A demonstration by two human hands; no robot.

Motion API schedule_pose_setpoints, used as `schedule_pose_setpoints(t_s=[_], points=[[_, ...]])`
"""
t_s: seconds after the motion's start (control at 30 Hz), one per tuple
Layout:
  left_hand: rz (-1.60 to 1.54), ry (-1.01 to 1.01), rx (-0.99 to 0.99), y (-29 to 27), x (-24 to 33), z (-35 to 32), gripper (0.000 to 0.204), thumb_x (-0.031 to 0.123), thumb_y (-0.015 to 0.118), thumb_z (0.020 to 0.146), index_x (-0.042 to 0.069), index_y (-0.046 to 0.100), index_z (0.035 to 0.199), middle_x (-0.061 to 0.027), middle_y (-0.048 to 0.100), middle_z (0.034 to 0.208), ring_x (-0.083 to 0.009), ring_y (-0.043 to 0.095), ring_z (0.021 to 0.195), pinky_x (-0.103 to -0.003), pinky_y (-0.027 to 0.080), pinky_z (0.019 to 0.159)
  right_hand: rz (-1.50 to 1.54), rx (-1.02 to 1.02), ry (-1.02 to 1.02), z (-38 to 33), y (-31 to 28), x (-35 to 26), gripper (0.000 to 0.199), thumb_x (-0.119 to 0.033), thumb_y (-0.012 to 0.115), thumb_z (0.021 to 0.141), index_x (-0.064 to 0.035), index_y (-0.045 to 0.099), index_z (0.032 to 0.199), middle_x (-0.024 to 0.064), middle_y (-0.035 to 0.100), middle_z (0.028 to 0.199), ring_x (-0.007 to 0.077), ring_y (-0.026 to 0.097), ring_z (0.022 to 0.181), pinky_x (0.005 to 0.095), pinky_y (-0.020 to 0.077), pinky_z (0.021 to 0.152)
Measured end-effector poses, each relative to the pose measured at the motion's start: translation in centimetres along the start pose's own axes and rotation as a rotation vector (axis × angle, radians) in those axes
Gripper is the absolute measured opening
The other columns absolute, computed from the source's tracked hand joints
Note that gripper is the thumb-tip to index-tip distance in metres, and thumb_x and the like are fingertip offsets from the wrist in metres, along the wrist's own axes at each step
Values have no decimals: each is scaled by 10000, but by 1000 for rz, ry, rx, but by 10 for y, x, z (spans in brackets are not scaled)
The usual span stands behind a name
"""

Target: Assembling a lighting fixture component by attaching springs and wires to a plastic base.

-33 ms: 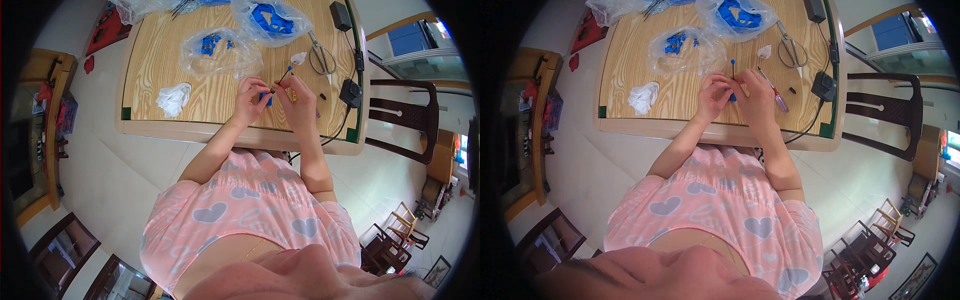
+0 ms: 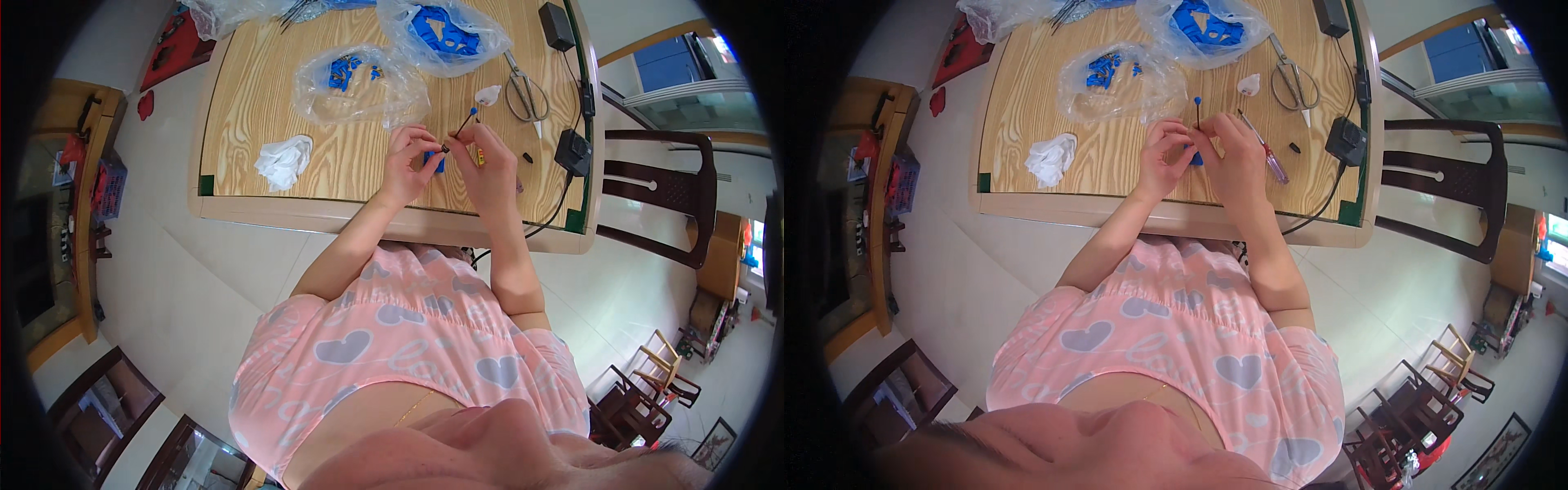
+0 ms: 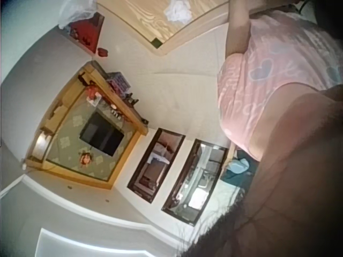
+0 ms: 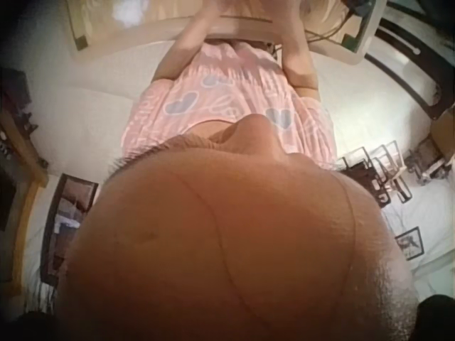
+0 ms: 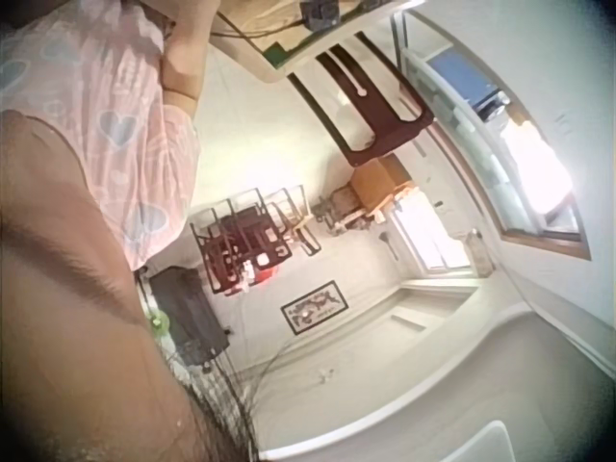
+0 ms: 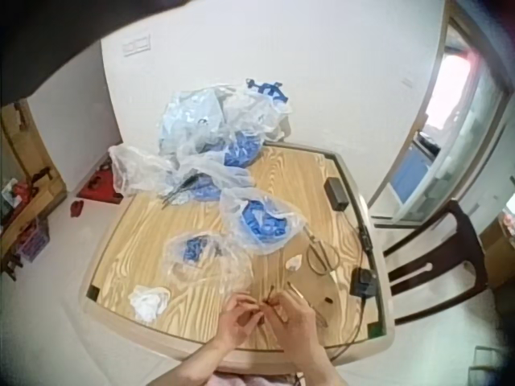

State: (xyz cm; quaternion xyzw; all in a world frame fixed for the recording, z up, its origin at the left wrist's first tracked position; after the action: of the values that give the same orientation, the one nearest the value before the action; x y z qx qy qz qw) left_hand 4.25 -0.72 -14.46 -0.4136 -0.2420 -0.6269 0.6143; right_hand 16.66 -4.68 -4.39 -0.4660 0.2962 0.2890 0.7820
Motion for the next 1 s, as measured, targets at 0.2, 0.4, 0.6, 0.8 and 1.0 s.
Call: schedule_pose_setpoints(t_s=[0.2,0.4,0.6,0.8,1.0], points=[[0,-3,9,-1,1,0,189,-3,754,688,82,679,839,-60,606,960,-276,535,1042,-366,462,824,12,0,-13,1,1,-3,121,-84,700,796,-18,600,813,100,626,778,278,621,738,366,470,637],[2,-15,-5,0,0,0,193,-3,754,686,85,672,837,-61,605,962,-275,538,1036,-365,461,815,-15,-2,-10,1,0,-3,123,-82,700,796,-16,599,815,101,627,786,269,625,738,359,474,641],[-15,-19,1,1,-2,-1,194,0,756,687,86,674,840,-61,605,960,-276,539,1029,-363,454,801,9,-4,-14,1,0,-2,117,-77,697,796,-13,604,827,106,629,790,274,629,747,359,477,644],[-10,-21,4,1,-2,-1,188,6,757,686,84,675,836,-62,605,954,-274,539,1027,-369,448,807,17,1,-16,1,-1,-6,115,-81,699,794,-16,616,839,104,633,790,269,630,745,360,480,644],[-13,-19,9,1,-1,0,180,11,757,690,81,675,834,-62,604,949,-279,537,1027,-372,449,826,-3,-1,-20,0,-1,-3,112,-79,702,792,-22,619,840,103,636,796,266,631,749,360,480,649]])
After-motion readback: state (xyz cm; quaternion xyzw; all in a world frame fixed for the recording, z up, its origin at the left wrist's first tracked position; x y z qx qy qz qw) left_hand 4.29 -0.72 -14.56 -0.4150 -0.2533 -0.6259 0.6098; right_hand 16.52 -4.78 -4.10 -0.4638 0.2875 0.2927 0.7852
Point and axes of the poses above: each hand's wrist, its own z-axis towards the middle knuckle, its own y-axis out of the palm, x = y × z, the point moved 7 cm from there along z, towards the middle knuckle
